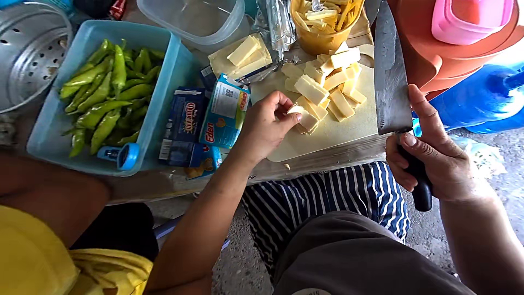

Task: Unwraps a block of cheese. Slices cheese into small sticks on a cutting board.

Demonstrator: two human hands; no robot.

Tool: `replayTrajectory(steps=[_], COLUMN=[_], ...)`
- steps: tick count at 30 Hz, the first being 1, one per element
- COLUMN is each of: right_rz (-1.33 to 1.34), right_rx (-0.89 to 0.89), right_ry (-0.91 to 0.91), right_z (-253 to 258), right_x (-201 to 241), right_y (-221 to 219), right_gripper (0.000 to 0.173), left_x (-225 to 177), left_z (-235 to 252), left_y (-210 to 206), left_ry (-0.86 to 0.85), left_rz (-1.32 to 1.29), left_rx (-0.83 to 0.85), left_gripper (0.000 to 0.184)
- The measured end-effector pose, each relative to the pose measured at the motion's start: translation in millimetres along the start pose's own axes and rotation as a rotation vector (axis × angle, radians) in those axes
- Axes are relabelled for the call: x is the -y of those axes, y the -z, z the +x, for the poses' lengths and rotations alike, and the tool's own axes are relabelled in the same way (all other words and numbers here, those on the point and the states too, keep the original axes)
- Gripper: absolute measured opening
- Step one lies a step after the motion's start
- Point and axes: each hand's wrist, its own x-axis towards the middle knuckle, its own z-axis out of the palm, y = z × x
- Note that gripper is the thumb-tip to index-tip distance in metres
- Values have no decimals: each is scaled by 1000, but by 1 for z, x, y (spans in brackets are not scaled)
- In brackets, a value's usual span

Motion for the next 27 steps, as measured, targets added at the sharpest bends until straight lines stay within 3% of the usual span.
replayTrajectory(steps=[12, 23, 27], right_rz=[-6, -157, -243], right_rx=[7, 29, 75], right_ry=[9, 21, 38], right_z=[0, 1, 0], right_x=[-3, -3, -1], right_y=[-2, -12, -15], right_gripper=[59, 60, 61], left_x=[8, 5, -4], left_z=[8, -7, -30], left_y=[3, -10, 4], left_ry=[-30, -192, -122], left_rz=[168, 197, -9], left_rx=[-6, -159, -12], left_gripper=[42, 22, 27])
